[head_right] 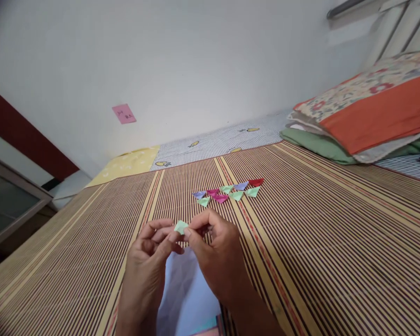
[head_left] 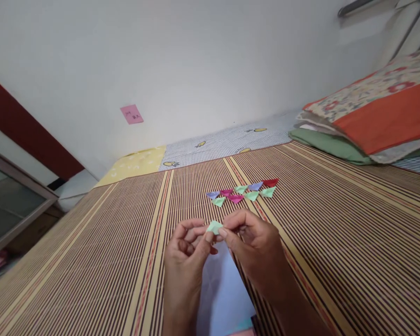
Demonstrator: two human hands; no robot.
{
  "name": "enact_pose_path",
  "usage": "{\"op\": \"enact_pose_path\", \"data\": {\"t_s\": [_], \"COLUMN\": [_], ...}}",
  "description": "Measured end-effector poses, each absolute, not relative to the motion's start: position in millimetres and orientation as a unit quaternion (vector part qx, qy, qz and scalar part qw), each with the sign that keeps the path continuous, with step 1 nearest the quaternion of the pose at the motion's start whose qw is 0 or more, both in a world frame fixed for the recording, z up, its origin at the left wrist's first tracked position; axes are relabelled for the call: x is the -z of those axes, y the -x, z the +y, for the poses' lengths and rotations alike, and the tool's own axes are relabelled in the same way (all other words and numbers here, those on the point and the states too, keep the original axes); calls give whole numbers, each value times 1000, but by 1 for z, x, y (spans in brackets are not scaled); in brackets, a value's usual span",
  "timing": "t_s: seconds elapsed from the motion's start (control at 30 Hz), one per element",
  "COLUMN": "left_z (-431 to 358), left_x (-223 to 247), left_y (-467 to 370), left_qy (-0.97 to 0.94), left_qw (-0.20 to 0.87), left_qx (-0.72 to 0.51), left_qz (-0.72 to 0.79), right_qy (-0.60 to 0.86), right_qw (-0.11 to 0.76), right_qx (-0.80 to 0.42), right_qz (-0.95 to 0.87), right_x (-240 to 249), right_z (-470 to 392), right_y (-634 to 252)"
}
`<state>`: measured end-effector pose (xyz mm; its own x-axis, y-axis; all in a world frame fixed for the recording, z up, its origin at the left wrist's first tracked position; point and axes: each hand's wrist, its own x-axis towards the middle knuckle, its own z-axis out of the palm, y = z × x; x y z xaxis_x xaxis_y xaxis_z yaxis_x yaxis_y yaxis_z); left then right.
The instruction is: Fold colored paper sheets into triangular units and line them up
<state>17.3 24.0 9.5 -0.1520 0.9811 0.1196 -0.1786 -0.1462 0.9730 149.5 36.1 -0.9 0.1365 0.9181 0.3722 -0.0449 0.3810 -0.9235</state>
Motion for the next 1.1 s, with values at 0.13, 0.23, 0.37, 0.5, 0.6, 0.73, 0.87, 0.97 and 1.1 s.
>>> {"op": "enact_pose_path", "data": {"t_s": [0.13, 0.23, 0.37, 0.5, 0.6, 0.73, 0.87, 0.97, 1.1], "left_z": [23, 23, 23, 24, 23, 22, 25, 28, 30], "left_x": [-11, -10, -9, -10, -10, -8, -3, -2, -6], "left_y": [-13, -12, -12, -15, -18, -23, -28, -28, -19], "left_qy": [-488, -476, -429, -417, -417, -399, -396, -395, -395], "left_qw": [497, 496, 507, 521, 530, 548, 538, 539, 575], "left_qx": [-559, -578, -611, -613, -610, -616, -630, -627, -602], "left_qz": [449, 439, 431, 423, 416, 401, 396, 400, 388], "right_qy": [401, 385, 373, 391, 383, 372, 360, 357, 351], "right_qw": [619, 589, 574, 539, 533, 551, 570, 581, 577], "right_qx": [-409, -477, -521, -510, -512, -521, -533, -531, -542], "right_qz": [-537, -528, -510, -545, -554, -535, -511, -503, -500], "right_x": [0, -3, -6, -9, -10, -9, -6, -3, 1], "right_z": [37, 39, 43, 41, 36, 35, 38, 41, 44], "right_y": [-153, -157, -166, -164, -157, -150, -149, -148, -152]}}
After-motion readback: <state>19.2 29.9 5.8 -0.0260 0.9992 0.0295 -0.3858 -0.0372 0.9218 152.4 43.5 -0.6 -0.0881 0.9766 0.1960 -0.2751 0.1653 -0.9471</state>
